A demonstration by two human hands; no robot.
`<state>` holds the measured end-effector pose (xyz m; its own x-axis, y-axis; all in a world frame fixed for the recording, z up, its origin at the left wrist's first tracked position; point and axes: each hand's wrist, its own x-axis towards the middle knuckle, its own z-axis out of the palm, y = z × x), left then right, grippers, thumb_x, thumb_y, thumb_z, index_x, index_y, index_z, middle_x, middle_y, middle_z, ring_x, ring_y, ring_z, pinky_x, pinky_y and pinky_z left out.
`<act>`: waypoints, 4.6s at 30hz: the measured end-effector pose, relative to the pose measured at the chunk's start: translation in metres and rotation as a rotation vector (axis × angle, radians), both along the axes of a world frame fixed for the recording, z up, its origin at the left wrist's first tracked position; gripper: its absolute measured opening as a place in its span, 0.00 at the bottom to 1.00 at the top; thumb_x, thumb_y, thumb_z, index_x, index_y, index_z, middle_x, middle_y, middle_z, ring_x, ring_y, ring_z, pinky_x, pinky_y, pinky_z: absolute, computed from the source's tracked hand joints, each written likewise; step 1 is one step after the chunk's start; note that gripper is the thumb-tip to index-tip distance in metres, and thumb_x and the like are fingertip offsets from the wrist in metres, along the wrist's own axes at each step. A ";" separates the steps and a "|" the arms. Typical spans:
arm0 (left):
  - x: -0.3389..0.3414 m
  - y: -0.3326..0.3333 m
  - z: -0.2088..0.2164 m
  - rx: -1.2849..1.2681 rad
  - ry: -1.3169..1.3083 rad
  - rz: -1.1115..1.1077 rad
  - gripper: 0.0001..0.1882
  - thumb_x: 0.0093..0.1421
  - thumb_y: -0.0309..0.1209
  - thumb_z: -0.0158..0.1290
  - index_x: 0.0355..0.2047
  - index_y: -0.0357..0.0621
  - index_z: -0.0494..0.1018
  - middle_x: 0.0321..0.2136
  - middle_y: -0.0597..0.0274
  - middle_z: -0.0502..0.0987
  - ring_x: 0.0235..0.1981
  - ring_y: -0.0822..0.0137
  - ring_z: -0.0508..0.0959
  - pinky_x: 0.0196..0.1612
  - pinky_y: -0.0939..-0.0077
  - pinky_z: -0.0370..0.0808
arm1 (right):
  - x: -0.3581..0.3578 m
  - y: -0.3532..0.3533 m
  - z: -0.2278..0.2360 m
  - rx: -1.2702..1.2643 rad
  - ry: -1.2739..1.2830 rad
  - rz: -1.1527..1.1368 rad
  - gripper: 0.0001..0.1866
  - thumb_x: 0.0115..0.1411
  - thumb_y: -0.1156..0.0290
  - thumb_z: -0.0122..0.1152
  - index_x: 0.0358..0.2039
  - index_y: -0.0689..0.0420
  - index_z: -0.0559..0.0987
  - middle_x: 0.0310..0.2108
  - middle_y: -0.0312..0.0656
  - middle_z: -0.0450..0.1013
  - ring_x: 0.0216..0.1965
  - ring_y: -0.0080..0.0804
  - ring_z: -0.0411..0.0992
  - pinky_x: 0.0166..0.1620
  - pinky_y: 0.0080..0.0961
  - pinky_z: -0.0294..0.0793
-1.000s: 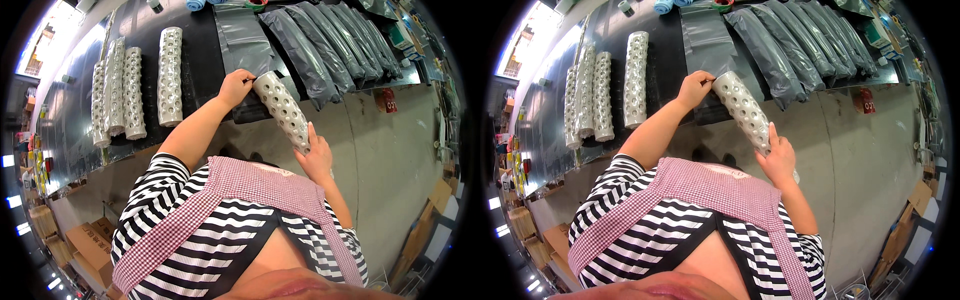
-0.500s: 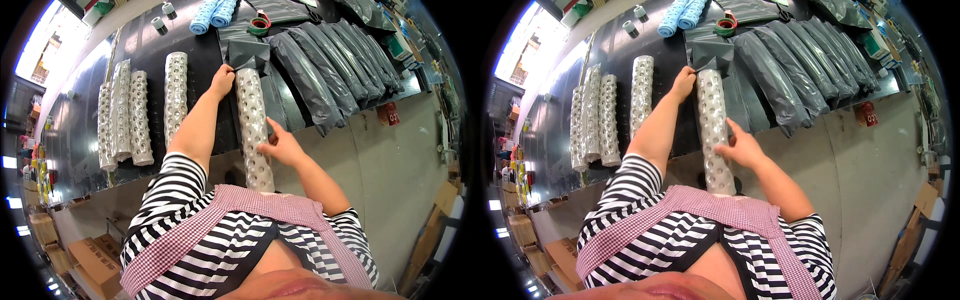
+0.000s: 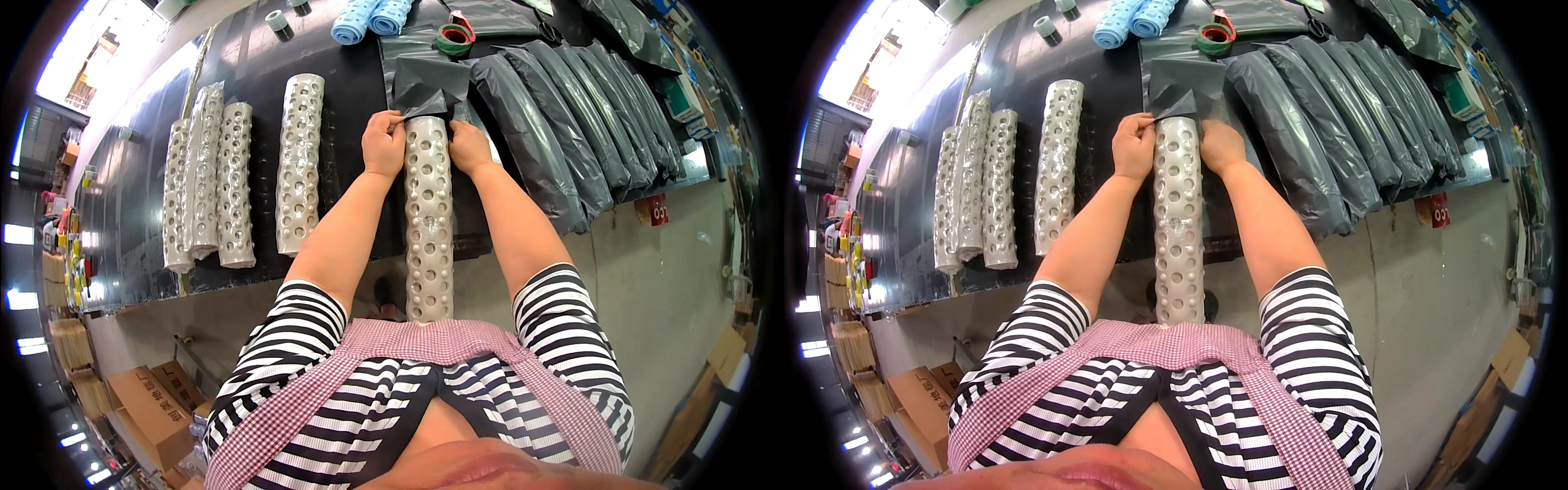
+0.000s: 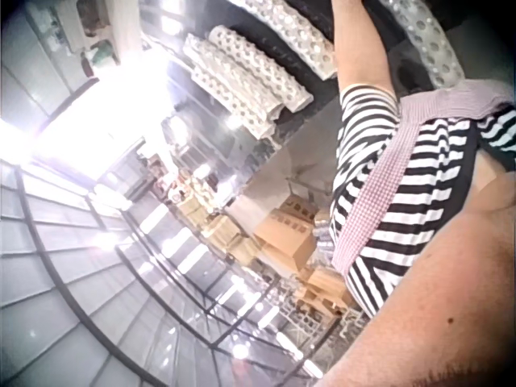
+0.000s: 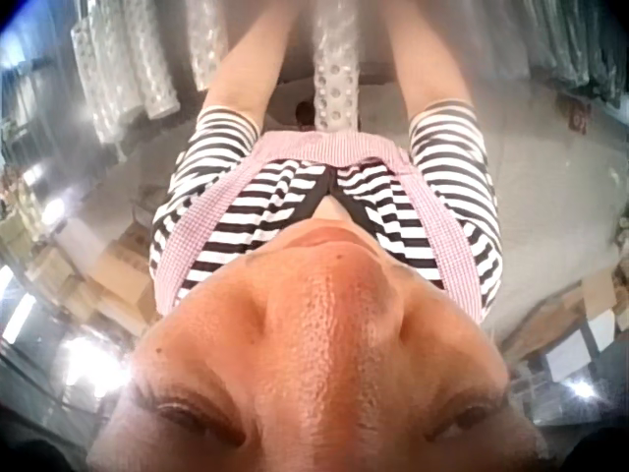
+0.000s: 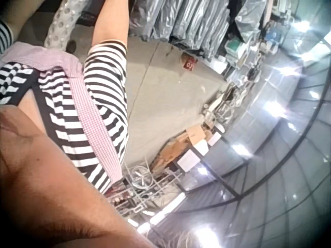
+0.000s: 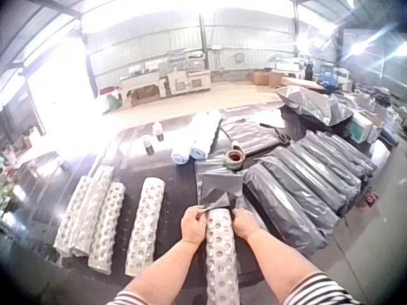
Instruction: The person places foam cylinders into plastic bags and seals the bags using adhesive tape and shears. The person handles multiple foam items one at a time, inserting them into individual bags and securing the ends.
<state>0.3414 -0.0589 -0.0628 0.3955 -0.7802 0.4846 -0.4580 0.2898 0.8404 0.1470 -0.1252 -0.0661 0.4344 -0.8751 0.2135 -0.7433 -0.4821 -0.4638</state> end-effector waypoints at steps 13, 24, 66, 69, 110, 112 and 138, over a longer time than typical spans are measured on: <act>0.004 0.056 0.020 0.059 -0.103 -0.059 0.03 0.53 0.21 0.58 0.28 0.39 0.74 0.28 0.57 0.76 0.28 0.63 0.78 0.34 0.73 0.75 | -0.034 0.057 0.035 0.219 -0.113 0.218 0.15 0.60 0.62 0.55 0.35 0.61 0.81 0.38 0.57 0.78 0.43 0.62 0.74 0.47 0.51 0.73; -0.031 0.255 0.044 0.237 -0.113 -0.658 0.07 0.48 0.18 0.61 0.25 0.36 0.73 0.29 0.55 0.77 0.30 0.59 0.78 0.34 0.70 0.75 | -0.136 0.257 0.029 0.582 -0.006 0.555 0.13 0.59 0.63 0.60 0.29 0.62 0.78 0.32 0.54 0.76 0.37 0.58 0.76 0.41 0.47 0.74; -0.029 0.254 0.070 -0.013 -0.297 -0.457 0.18 0.46 0.29 0.64 0.36 0.45 0.69 0.42 0.50 0.72 0.46 0.48 0.73 0.50 0.61 0.72 | -0.082 0.280 0.026 1.064 -0.383 0.323 0.10 0.62 0.74 0.59 0.42 0.65 0.81 0.31 0.38 0.78 0.34 0.21 0.69 0.40 0.24 0.68; -0.018 0.248 0.055 0.097 -0.254 -0.321 0.47 0.44 0.40 0.71 0.62 0.45 0.61 0.66 0.36 0.55 0.66 0.39 0.60 0.66 0.55 0.62 | -0.095 0.282 0.005 1.120 -0.503 0.311 0.11 0.62 0.74 0.58 0.41 0.66 0.81 0.31 0.36 0.77 0.34 0.19 0.68 0.38 0.22 0.66; -0.076 0.279 0.002 0.687 0.333 -0.079 0.24 0.57 0.20 0.56 0.55 0.36 0.67 0.36 0.57 0.78 0.32 0.70 0.78 0.39 0.74 0.77 | -0.114 0.270 0.009 0.709 -0.541 -0.093 0.14 0.64 0.66 0.59 0.28 0.65 0.79 0.20 0.43 0.76 0.21 0.28 0.70 0.28 0.31 0.69; -0.076 0.288 0.007 0.641 0.571 -0.116 0.19 0.60 0.24 0.60 0.49 0.35 0.69 0.34 0.61 0.76 0.31 0.74 0.76 0.36 0.78 0.75 | -0.126 0.273 0.018 0.639 -0.377 -0.069 0.14 0.64 0.66 0.61 0.27 0.65 0.79 0.20 0.42 0.76 0.21 0.28 0.69 0.29 0.30 0.68; -0.052 0.327 0.025 0.920 0.214 -0.693 0.06 0.66 0.29 0.53 0.39 0.40 0.73 0.35 0.55 0.81 0.37 0.57 0.81 0.44 0.67 0.77 | -0.154 0.256 0.014 0.610 -0.378 0.276 0.06 0.62 0.77 0.58 0.38 0.61 0.80 0.35 0.46 0.77 0.39 0.44 0.77 0.42 0.31 0.75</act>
<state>0.2893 0.2678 -0.0377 -0.2472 -0.8827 -0.3996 -0.2641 -0.3354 0.9043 -0.0065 0.1306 -0.0523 0.6477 -0.7560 -0.0947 -0.3710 -0.2044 -0.9058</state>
